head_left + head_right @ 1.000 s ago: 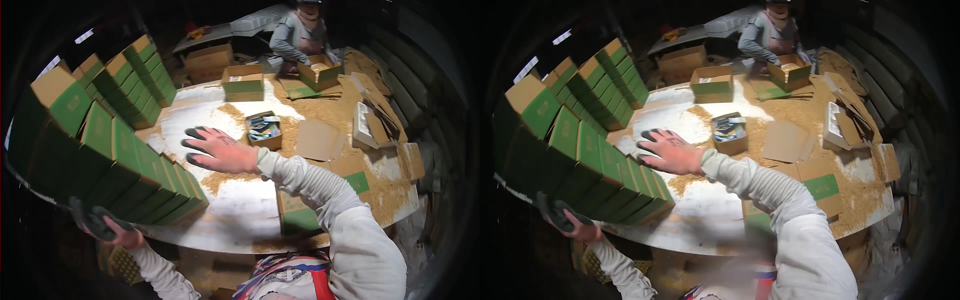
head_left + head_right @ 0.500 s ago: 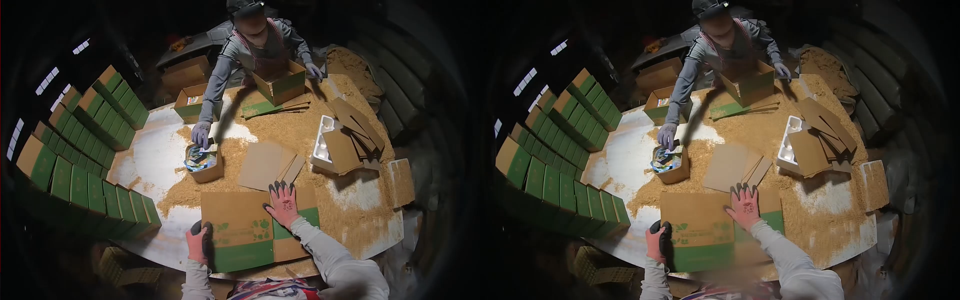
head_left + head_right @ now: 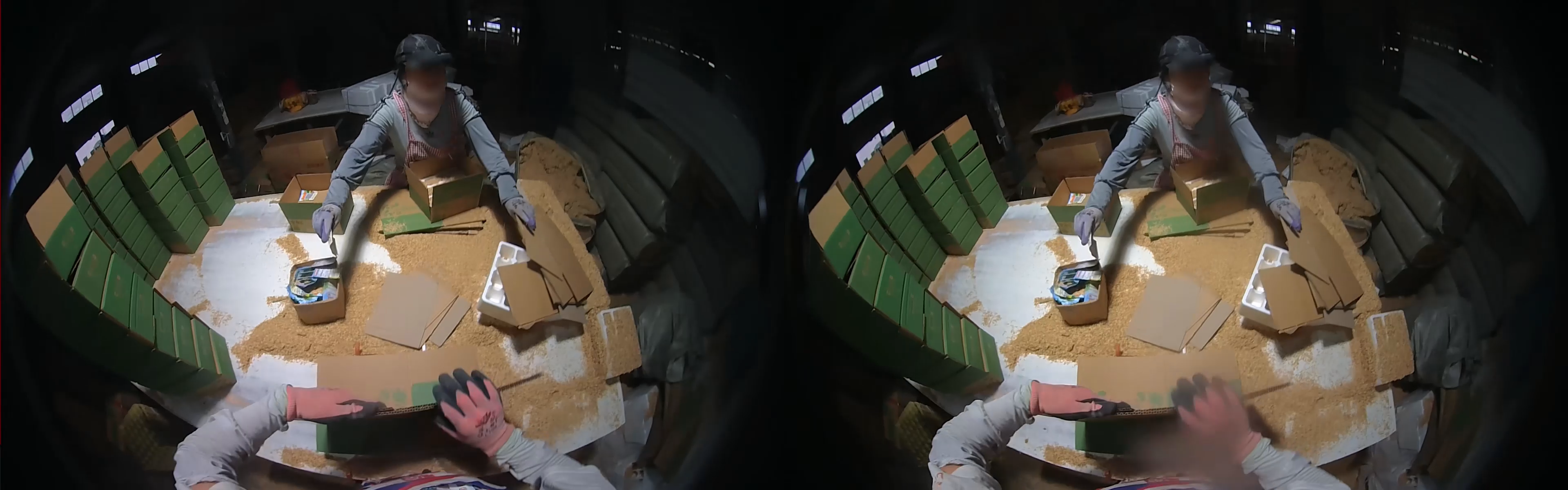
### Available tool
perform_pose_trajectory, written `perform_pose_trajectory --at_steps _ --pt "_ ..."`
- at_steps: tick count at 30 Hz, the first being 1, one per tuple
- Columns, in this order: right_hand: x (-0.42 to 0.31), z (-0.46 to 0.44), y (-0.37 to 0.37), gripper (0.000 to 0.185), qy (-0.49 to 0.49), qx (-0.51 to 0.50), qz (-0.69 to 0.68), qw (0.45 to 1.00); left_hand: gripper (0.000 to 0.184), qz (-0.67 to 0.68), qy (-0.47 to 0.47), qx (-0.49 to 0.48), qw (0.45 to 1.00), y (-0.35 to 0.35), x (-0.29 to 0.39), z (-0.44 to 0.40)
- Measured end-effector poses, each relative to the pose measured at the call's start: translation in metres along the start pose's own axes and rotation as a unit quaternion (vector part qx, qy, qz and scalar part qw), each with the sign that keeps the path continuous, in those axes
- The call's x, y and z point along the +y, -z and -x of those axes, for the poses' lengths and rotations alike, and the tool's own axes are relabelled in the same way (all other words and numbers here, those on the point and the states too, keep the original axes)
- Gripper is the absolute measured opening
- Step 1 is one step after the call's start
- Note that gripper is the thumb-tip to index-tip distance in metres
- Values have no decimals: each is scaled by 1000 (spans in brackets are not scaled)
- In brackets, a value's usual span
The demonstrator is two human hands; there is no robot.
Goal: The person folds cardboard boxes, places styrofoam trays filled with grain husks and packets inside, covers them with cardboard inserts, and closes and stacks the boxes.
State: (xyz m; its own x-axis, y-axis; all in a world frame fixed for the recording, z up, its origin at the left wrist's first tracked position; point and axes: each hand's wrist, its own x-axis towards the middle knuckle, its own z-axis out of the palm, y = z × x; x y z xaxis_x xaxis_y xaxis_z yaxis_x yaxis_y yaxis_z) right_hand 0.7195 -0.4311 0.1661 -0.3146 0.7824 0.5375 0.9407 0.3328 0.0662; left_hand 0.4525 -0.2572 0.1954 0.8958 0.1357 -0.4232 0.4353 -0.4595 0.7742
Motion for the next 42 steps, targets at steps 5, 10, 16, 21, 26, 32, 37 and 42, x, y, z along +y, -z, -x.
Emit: perform_pose_trajectory --at_steps 5,10,16,21,26,32,37,42 --pt "1 29 28 20 63 0 -180 982 43 -210 117 254 937 40 15 -5" --pt "59 -26 3 12 158 -157 -395 891 54 -479 -114 351 797 70 1 -40" --pt "58 26 -21 49 -320 -278 -661 619 59 -340 -301 13 891 -15 -47 -183" --pt "38 40 11 91 -276 -82 -481 828 58 -216 -283 24 934 -19 -46 -197" --pt "52 41 -78 100 -511 22 -468 720 50 34 -236 122 963 45 37 -146" --pt "39 40 -61 101 -507 55 -334 793 82 273 -68 426 860 0 -19 -70" --pt "38 37 -49 71 -438 41 -515 736 101 501 1 293 815 -50 -37 -38" --pt "89 78 -48 44 -485 85 -852 179 70 -219 -159 313 910 -139 -121 -15"
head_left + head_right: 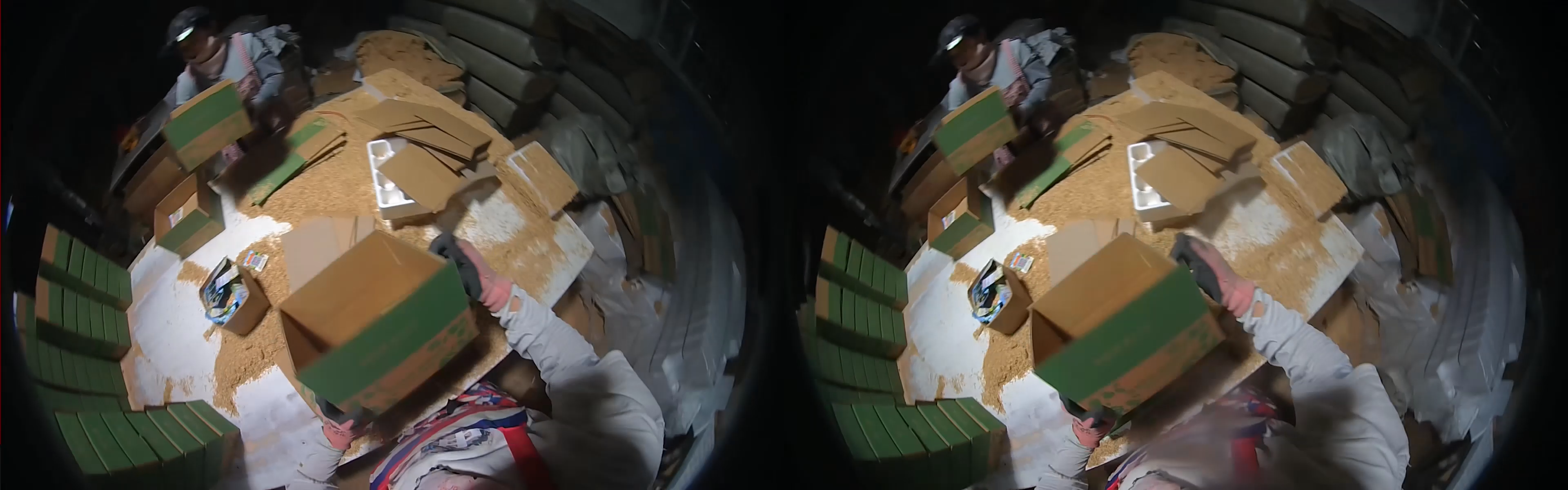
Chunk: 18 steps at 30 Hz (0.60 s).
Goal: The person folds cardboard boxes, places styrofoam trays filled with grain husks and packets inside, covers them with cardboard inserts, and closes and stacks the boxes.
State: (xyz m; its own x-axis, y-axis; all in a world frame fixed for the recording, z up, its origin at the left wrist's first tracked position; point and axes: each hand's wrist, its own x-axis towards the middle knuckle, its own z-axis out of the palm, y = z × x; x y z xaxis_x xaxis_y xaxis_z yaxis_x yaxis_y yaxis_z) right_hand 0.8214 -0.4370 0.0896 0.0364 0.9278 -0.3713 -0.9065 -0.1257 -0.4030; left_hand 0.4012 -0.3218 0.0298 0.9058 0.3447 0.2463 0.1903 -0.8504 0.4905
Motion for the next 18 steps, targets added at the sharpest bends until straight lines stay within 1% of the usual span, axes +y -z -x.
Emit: perform_pose_trajectory --at_steps 1,2,3,4,5,6,7,8,9,10,11,12,13,14,15,16,17,18 --pt "19 6 -10 44 121 110 306 938 63 -46 -50 -77 995 -7 -11 14" --pt "39 7 -19 44 211 210 579 759 59 -106 -48 -84 990 9 6 -3" --pt "53 12 -11 46 236 209 591 742 56 88 116 -11 989 0 -26 15" --pt "61 16 -2 48 257 205 606 725 52 249 247 56 935 12 -23 -6" --pt "68 19 0 53 264 217 615 710 48 402 346 172 830 24 -18 -27" --pt "71 24 -2 57 265 225 625 700 43 504 407 283 708 57 28 -87" --pt "67 28 -4 48 213 199 596 748 40 481 424 286 712 56 28 -107" --pt "54 34 8 51 239 178 584 755 38 457 437 289 719 55 17 -124" --pt "30 37 26 55 268 158 572 759 36 365 474 232 767 46 5 -131" --pt "-1 39 48 58 298 137 560 761 35 268 503 173 803 31 -10 -134" --pt "-37 47 84 68 286 272 562 727 32 243 489 170 820 28 -12 -132" --pt "-83 63 117 69 342 368 480 719 30 217 476 168 836 24 -14 -131" --pt "-126 80 167 71 354 513 439 647 27 190 462 167 850 20 -16 -130" --pt "-162 92 226 75 338 658 445 505 28 180 466 180 847 21 -30 -120" --pt "-192 109 276 78 329 711 380 492 29 171 469 193 845 21 -43 -110" --pt "-215 115 321 83 278 778 373 423 29 161 464 208 846 24 -71 -99" --pt "-230 121 363 86 230 781 341 469 29 147 462 223 846 25 -93 -80" --pt "-239 123 384 89 181 781 308 513 29 130 488 224 834 26 -72 -90"
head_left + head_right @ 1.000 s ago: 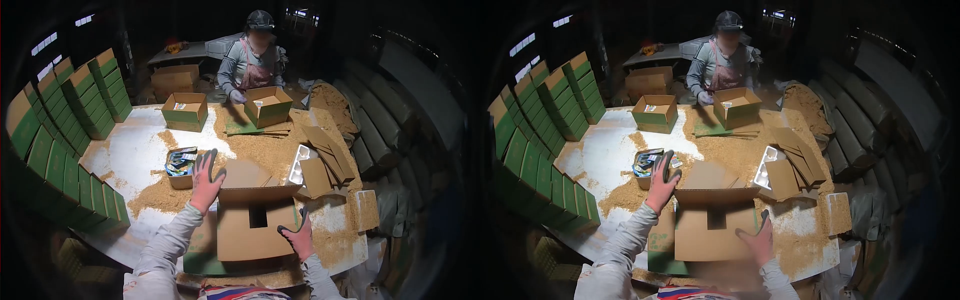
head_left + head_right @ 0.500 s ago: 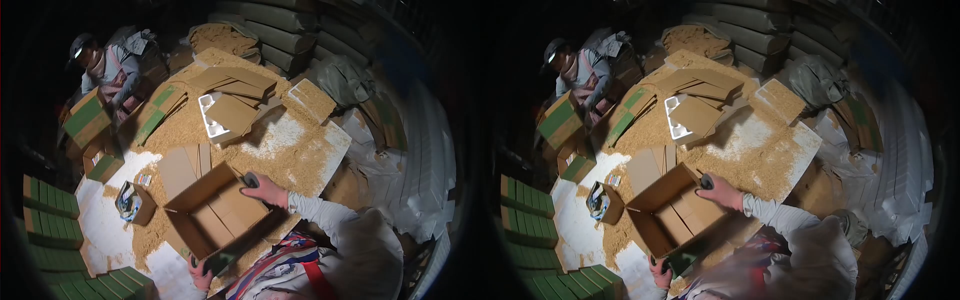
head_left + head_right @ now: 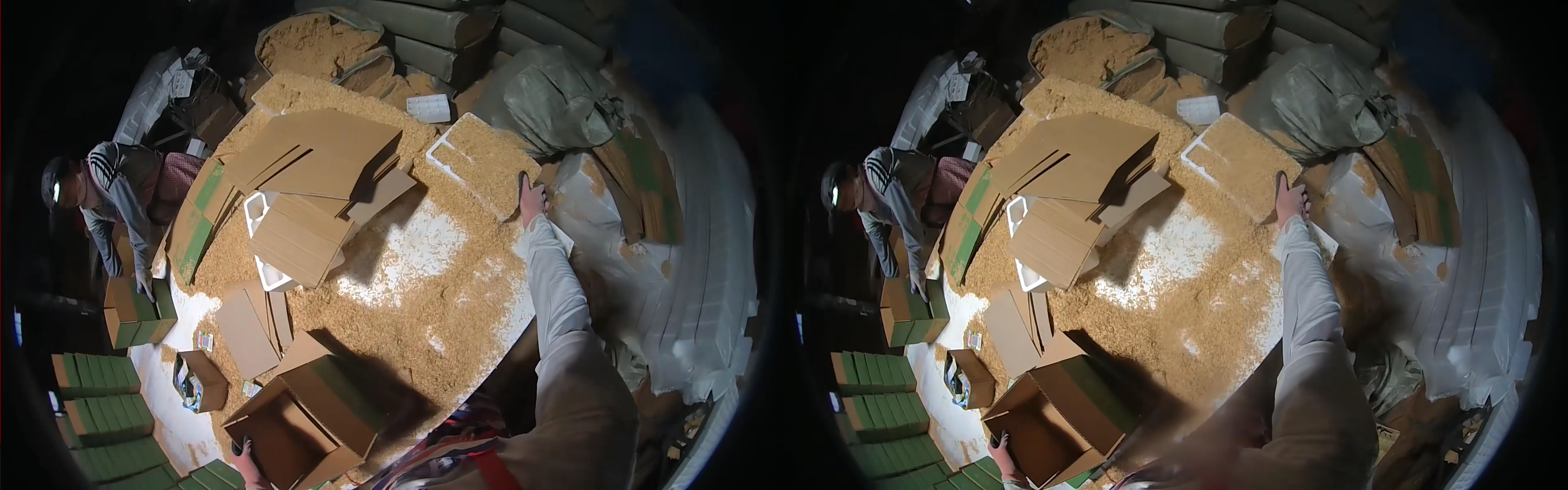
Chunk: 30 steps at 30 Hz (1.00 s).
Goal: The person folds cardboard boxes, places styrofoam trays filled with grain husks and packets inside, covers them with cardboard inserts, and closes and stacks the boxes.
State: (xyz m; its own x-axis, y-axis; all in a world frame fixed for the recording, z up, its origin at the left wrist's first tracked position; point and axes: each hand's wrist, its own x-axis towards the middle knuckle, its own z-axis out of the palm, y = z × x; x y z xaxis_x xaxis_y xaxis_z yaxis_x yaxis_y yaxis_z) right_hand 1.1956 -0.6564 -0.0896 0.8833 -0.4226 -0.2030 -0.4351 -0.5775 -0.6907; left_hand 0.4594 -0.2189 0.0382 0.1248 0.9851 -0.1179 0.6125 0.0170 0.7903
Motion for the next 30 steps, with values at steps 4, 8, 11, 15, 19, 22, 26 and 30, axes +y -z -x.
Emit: perform_pose_trajectory --at_steps 4,8,11,15,19,22,26,30 --pt "22 -44 -57 71 -12 -21 -285 958 27 9 28 -22 999 -18 63 36" --pt "-4 -24 -44 53 31 -22 -544 838 36 -27 41 -32 998 -8 46 28" --pt "15 -35 -20 45 -76 -151 -573 802 33 43 -13 -49 998 -12 39 31" --pt "-17 122 109 38 82 -325 -425 841 31 58 -2 30 998 -35 75 59" --pt "-72 263 166 40 -38 -468 -408 783 29 -46 -67 26 996 -42 71 49" --pt "-96 341 158 36 119 -518 -360 767 36 -60 -70 7 996 -68 115 47" --pt "-109 451 125 33 278 -574 -350 686 36 -10 -109 -78 991 -89 134 49" --pt "-101 495 100 31 412 -572 -226 673 32 139 -168 -181 959 -53 116 48"
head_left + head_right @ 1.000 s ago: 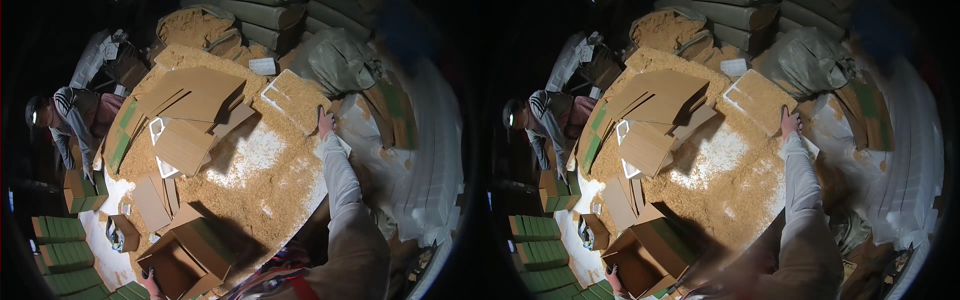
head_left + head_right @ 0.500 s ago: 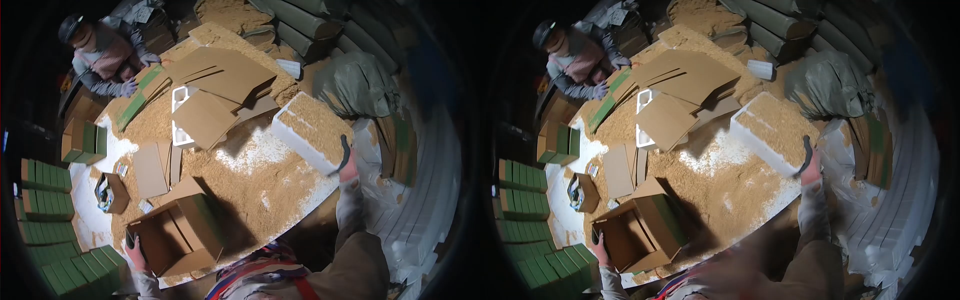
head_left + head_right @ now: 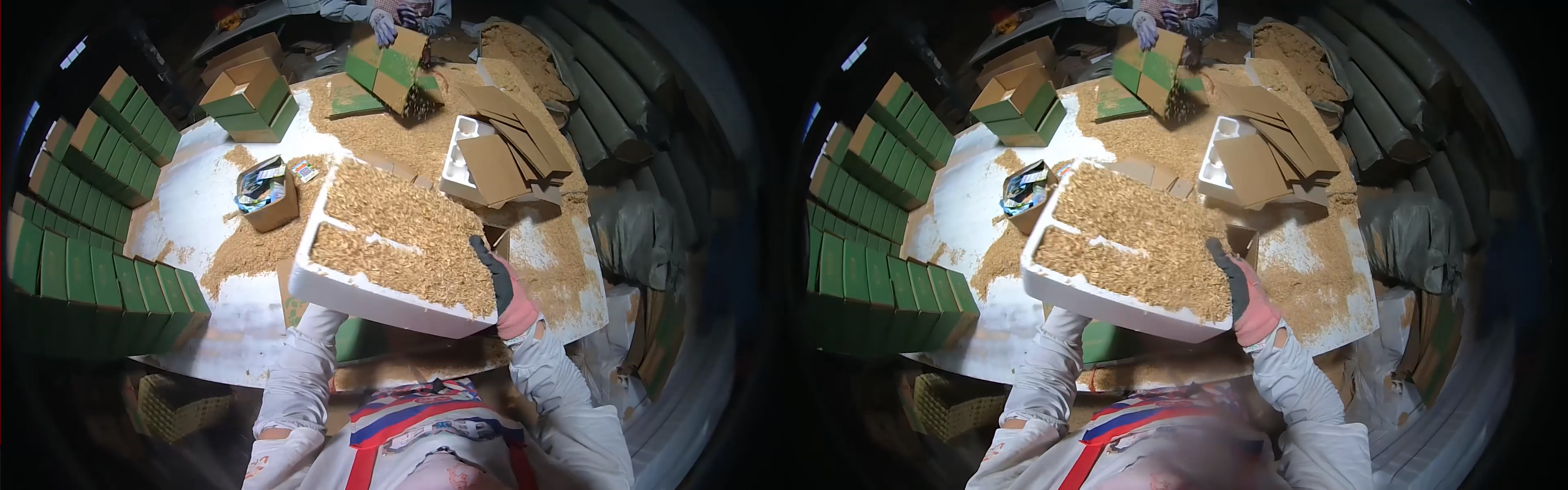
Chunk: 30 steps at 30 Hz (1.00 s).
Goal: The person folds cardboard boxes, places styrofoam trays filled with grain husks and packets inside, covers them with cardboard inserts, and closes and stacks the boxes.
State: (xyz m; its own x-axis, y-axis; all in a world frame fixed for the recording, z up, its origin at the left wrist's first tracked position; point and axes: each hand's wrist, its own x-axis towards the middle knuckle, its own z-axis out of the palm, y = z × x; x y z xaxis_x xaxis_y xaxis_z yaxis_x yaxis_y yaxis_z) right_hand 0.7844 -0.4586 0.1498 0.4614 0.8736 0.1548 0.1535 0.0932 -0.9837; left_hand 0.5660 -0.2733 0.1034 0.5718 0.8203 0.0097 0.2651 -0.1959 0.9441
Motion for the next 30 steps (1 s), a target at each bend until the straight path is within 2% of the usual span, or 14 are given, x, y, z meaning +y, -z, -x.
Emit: perform_pose_trajectory --at_steps 2,3,4,6,7,10,12,14,18,21,23,25,28,30 --pt "3 -5 4 32 -243 -5 -219 945 30 44 -9 -13 999 13 -13 -14" --pt "-16 -5 0 37 -268 52 -256 927 28 58 9 -5 998 14 -30 -24" --pt "-25 -3 6 34 -215 31 -196 956 30 118 94 46 988 5 -59 -30" --pt "-17 -1 16 32 -182 59 -163 968 32 -61 -44 174 982 -13 -65 -26" --pt "-7 0 18 32 -181 67 -130 973 34 42 76 77 993 -7 -40 -24" --pt "43 -5 22 40 -112 33 71 991 37 -11 22 128 991 -19 -53 -24" --pt "43 0 9 46 -149 73 285 944 39 12 31 39 999 -12 -28 -22" --pt "43 5 4 49 3 108 425 899 40 -14 -22 72 997 -17 -64 -28" --pt "1 -7 30 47 183 153 507 828 36 -31 128 130 983 -12 -15 -4" --pt "79 -23 100 51 -91 188 473 856 33 1 99 162 982 9 -9 17" --pt "145 -2 121 55 -298 94 584 749 35 -3 91 178 980 22 -10 23" --pt "214 22 128 53 -327 22 647 689 38 -72 112 179 975 29 -15 26" --pt "247 18 115 43 -274 30 543 793 41 -133 228 175 949 26 -9 26" --pt "234 -5 108 37 -211 37 496 841 44 -116 197 166 959 20 12 25"
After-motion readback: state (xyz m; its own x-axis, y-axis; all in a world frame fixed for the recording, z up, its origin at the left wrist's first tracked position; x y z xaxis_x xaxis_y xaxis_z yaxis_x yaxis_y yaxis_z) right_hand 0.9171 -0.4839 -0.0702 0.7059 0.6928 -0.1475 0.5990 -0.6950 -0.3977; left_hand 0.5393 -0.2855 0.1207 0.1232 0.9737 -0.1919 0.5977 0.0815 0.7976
